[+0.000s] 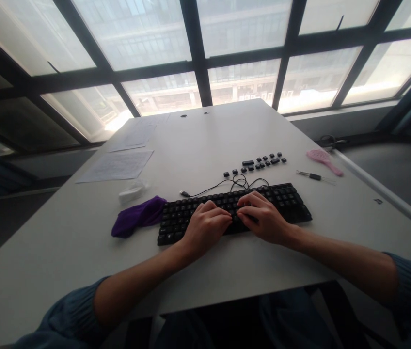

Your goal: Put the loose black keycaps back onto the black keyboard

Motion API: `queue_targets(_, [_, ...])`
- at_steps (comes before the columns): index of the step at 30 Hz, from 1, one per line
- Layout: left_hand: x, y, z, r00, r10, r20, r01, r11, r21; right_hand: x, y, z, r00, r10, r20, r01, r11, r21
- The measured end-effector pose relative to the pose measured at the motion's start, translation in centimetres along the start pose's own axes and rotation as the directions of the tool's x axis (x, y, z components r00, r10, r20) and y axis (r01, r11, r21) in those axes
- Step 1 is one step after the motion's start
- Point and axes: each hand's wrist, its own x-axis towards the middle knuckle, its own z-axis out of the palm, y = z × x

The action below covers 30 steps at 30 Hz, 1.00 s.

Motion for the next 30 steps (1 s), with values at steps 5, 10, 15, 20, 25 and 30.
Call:
queue_targets(5, [-0.2,-0.5,0.7,0.997,-0.066,-0.039,0.059,0.985,-0.161,-0.1,0.1,0.1,1.000,0.004,0.006,-0.004,1.000,0.000])
queue_targets(10, [0.0,-0.5,0.3,0.997,-0.080,-0.007,0.077,0.979,-0.190,-0.2,0.2,0.1,1.000,0.003,0.001,-0.003,1.000,-0.001])
queue_targets(15, [0.0,0.2,-0.4,0.999,-0.019,0.049,0.021,0.999,-0.042,-0.2,0.2,0.2,1.000,0.011,0.018,-0.011,1.000,-0.006])
queue_targets(20, [0.0,0.3,-0.7,0.999,-0.026,0.040,0.027,0.999,-0.016,-0.3,0.1,0.2,0.999,0.015,0.036,-0.014,1.000,-0.009])
queue_targets(25, [0.1,0.2,-0.7,0.995,-0.038,0.089,0.040,0.999,-0.018,-0.1,0.1,0.3,0.999,0.006,0.045,-0.005,1.000,-0.018])
queue_targets(30, [0.0,0.7,-0.5,0.994,-0.061,0.087,0.065,0.997,-0.045,0.1,-0.2,0.4,1.000,0.001,0.019,-0.001,1.000,-0.006])
